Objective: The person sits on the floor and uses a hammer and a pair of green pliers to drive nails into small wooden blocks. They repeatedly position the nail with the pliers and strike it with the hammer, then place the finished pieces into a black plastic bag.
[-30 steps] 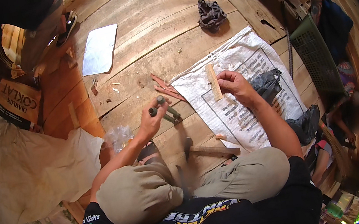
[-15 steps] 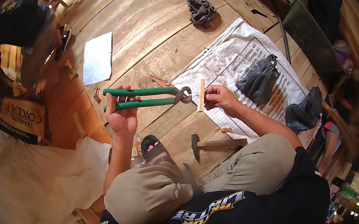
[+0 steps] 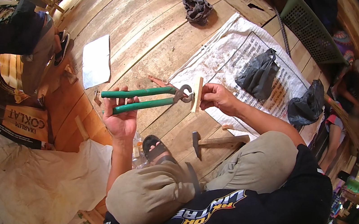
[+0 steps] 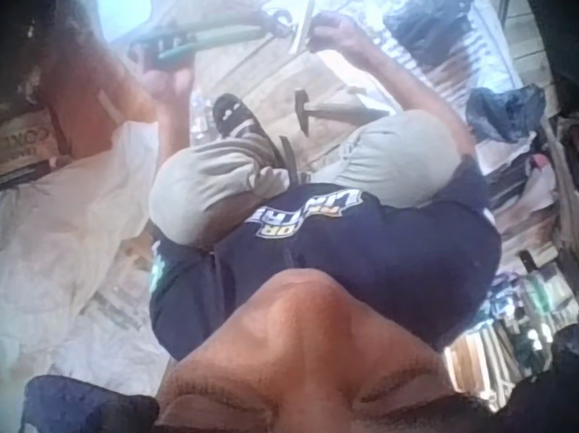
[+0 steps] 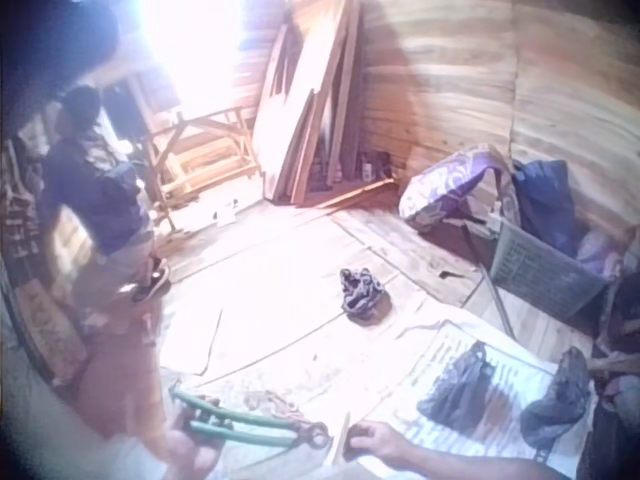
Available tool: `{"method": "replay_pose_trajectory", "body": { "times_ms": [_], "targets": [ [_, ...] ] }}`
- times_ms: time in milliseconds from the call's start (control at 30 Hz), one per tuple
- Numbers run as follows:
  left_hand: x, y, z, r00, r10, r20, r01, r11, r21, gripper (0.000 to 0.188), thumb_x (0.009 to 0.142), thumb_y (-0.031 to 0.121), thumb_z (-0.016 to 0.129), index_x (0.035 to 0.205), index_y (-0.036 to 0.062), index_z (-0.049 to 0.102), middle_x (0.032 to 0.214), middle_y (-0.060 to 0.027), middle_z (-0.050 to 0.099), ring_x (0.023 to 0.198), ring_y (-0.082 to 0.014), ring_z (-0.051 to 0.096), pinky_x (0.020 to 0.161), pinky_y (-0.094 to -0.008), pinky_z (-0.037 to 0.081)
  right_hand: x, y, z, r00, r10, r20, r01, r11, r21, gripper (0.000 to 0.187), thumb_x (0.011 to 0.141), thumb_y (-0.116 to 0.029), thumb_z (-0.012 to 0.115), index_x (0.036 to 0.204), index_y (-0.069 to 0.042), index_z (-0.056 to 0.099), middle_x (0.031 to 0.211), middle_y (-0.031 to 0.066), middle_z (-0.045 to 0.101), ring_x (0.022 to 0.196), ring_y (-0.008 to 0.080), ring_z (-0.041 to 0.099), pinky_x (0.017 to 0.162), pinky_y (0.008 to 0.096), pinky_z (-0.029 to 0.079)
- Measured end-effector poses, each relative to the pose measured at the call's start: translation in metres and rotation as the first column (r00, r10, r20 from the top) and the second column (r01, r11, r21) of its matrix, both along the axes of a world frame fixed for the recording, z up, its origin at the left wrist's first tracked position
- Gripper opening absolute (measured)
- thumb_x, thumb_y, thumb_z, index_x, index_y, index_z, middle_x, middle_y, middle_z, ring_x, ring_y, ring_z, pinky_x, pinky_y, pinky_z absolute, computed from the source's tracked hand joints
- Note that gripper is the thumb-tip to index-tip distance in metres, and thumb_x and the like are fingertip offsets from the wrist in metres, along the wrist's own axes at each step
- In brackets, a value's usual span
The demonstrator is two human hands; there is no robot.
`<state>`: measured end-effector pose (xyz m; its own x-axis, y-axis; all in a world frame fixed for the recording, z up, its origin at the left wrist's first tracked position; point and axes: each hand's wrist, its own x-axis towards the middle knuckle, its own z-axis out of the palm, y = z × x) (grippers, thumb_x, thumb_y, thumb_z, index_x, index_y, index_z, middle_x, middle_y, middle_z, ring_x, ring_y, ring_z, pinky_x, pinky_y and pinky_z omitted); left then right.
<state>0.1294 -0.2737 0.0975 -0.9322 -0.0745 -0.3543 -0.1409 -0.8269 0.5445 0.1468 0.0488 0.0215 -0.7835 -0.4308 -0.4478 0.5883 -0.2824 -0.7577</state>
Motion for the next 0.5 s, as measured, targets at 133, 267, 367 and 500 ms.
{"method": "replay_pose_trajectory", "body": {
  "times_ms": [133, 267, 367, 500],
  "targets": [
    [0.003, -0.004, -0.001, 0.995, -0.077, -0.058, 0.082, 0.993, 0.082, 0.040, 0.099, 0.037, 0.048, 0.118, 0.0043, 0.061, 0.126, -0.0179, 0.057, 0.111, -0.0287, 0.054, 0.097, -0.0485, 0.046, -0.001, 0.001, 0.000, 0.999, -0.012, -0.030, 0.012, 1.000, 0.002, 0.017, 0.087, -0.009, 0.059, 0.102, -0.001, 0.062, 0.094, 0.0081, 0.067, 0.079, 0.0157, 0.066, 0.075, 0.0317, 0.056],
    [0.004, -0.002, 0.003, 0.993, -0.083, -0.086, 0.091, 0.990, 0.104, 0.040, 0.099, 0.037, 0.048, 0.120, 0.0061, 0.061, 0.129, -0.0182, 0.056, 0.110, -0.0280, 0.054, 0.099, -0.0490, 0.044, -0.001, 0.002, 0.008, 0.989, 0.006, -0.150, 0.007, 0.996, 0.089, 0.015, 0.088, -0.010, 0.061, 0.100, -0.001, 0.063, 0.093, 0.0071, 0.067, 0.081, 0.0139, 0.065, 0.076, 0.0304, 0.055],
    [0.004, -0.004, 0.004, 0.990, -0.103, -0.093, 0.112, 0.988, 0.106, 0.040, 0.098, 0.037, 0.049, 0.122, 0.0066, 0.060, 0.131, -0.0183, 0.054, 0.107, -0.0273, 0.054, 0.101, -0.0487, 0.043, -0.004, 0.002, 0.014, 0.954, 0.034, -0.299, 0.035, 0.974, 0.222, 0.014, 0.091, -0.011, 0.062, 0.099, 0.000, 0.064, 0.092, 0.0061, 0.068, 0.083, 0.0123, 0.064, 0.077, 0.0291, 0.053],
    [0.004, -0.006, 0.003, 0.985, -0.130, -0.116, 0.144, 0.982, 0.121, 0.041, 0.098, 0.036, 0.049, 0.124, 0.0060, 0.059, 0.132, -0.0182, 0.053, 0.106, -0.0269, 0.055, 0.102, -0.0480, 0.042, -0.002, 0.003, 0.013, 0.916, 0.044, -0.398, 0.067, 0.963, 0.261, 0.014, 0.093, -0.011, 0.061, 0.100, 0.000, 0.064, 0.093, 0.0055, 0.068, 0.085, 0.0121, 0.064, 0.078, 0.0285, 0.052]
  ]
}}
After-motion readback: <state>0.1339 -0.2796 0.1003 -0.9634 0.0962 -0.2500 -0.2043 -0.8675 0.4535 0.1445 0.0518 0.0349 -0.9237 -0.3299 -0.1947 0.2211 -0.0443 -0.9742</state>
